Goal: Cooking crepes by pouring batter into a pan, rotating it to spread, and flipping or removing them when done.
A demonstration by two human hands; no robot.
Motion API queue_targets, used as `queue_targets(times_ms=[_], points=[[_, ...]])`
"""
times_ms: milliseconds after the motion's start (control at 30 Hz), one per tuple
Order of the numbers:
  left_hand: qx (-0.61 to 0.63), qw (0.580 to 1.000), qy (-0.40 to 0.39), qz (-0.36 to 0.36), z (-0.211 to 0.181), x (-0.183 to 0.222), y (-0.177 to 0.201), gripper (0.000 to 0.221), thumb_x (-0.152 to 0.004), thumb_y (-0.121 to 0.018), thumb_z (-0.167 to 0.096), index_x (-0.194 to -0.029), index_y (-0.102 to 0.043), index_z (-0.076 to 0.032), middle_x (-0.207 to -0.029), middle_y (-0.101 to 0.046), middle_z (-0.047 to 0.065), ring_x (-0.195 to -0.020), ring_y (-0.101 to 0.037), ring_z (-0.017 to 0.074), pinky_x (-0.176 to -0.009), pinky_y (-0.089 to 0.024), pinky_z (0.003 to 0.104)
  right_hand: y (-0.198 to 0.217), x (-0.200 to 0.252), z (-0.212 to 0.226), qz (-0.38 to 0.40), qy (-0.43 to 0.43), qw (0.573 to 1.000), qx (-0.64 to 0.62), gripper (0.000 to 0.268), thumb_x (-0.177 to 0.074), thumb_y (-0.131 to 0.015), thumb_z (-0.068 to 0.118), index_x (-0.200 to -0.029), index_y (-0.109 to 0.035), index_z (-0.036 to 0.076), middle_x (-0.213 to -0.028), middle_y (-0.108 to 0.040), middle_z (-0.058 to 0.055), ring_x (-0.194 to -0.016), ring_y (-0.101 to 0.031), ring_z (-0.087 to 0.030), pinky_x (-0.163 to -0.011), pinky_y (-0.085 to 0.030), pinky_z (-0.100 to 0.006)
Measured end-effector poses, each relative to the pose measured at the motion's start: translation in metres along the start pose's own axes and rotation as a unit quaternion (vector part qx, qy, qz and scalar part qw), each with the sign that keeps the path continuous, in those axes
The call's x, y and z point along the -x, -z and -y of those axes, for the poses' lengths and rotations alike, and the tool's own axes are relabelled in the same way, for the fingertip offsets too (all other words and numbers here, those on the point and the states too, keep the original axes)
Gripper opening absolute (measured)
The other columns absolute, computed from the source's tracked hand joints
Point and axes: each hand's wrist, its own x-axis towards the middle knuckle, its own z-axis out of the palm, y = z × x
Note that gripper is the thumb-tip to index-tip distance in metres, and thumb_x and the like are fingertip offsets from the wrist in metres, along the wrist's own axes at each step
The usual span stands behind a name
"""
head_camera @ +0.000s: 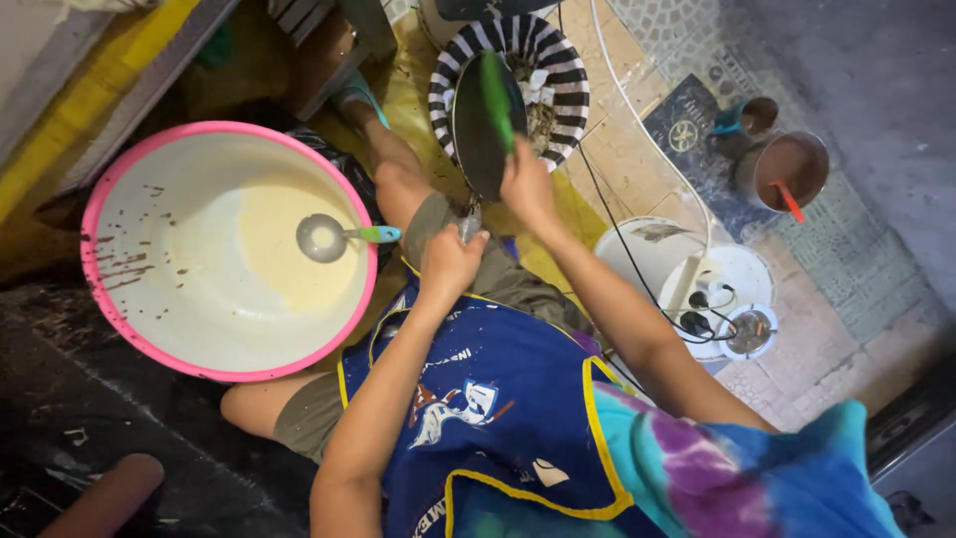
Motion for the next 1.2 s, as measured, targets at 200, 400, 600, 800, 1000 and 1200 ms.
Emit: queue_targets(times_ms=[200, 400, 600, 800, 1000, 1200], points=[[0.010, 1.000, -0.003, 0.007, 0.000, 0.019, 0.019, 0.056, -0.093, -0.063, -0.048, -0.108, -0.069, 0.006, -0.105, -0.072, 0.033, -0.110, -0.066, 0.0519, -0.096, -0.051, 0.062, -0.026, -0.055, -0.148, 0.005, -0.109, 0.994, -0.017, 0.039, -0.098, -0.052, 0.022, -0.135, -0.062, 0.014, -0.115, -0.071, -0.026, -0.115, -0.065, -0.048, -0.099, -0.051, -0.058], [0.012, 1.000, -0.007, -0.004, 0.001, 0.020, 0.017, 0.054, -0.092, -0.064, -0.049, -0.102, -0.068, 0.004, -0.102, -0.073, 0.032, -0.110, -0.066, 0.0515, -0.096, -0.051, 0.061, -0.011, -0.015, -0.086, 0.035, -0.101, 0.994, 0.021, 0.040, -0.103, -0.049, 0.027, -0.141, -0.056, 0.016, -0.118, -0.070, -0.030, -0.116, -0.065, -0.050, -0.101, -0.050, -0.060], [0.351, 0.935, 0.051, 0.033, 0.026, 0.017, 0.028, 0.033, -0.093, -0.073, -0.034, -0.095, -0.066, -0.002, -0.057, -0.065, 0.010, -0.037, -0.060, 0.0185, -0.033, -0.049, 0.030, 0.037, 0.009, -0.090, -0.064, 0.009, 0.997, -0.034, 0.036, -0.103, -0.052, 0.015, -0.138, -0.058, 0.015, -0.084, -0.073, -0.017, -0.092, -0.071, -0.046, -0.085, -0.052, -0.060], [0.640, 0.737, 0.059, 0.209, 0.033, 0.029, 0.033, 0.035, -0.102, -0.066, -0.036, -0.108, -0.058, -0.002, -0.059, -0.046, 0.003, -0.038, -0.047, 0.0124, -0.034, -0.040, 0.027, 0.023, 0.039, -0.100, -0.120, 0.167, 0.956, -0.211, 0.022, -0.106, -0.047, 0.010, -0.123, -0.061, 0.009, -0.074, -0.068, -0.009, -0.065, -0.066, -0.027, -0.065, -0.054, -0.041], [0.633, 0.708, 0.053, 0.307, 0.026, 0.048, 0.023, 0.035, -0.104, -0.063, -0.036, -0.108, -0.059, -0.002, -0.057, -0.044, 0.004, -0.036, -0.045, 0.0119, -0.031, -0.039, 0.028, 0.043, -0.040, -0.086, -0.180, 0.205, 0.915, -0.299, 0.025, -0.111, -0.049, 0.021, -0.123, -0.061, 0.004, -0.102, -0.059, -0.022, -0.092, -0.058, -0.028, -0.087, -0.051, -0.043], [0.594, 0.711, 0.035, 0.375, 0.026, 0.051, 0.025, 0.034, -0.104, -0.063, -0.036, -0.105, -0.060, -0.003, -0.055, -0.045, 0.006, -0.034, -0.045, 0.0131, -0.030, -0.039, 0.028, 0.048, -0.069, -0.128, -0.153, 0.112, 0.961, -0.202, 0.024, -0.105, -0.051, 0.012, -0.126, -0.064, 0.009, -0.087, -0.064, -0.016, -0.073, -0.062, -0.024, -0.070, -0.050, -0.037]])
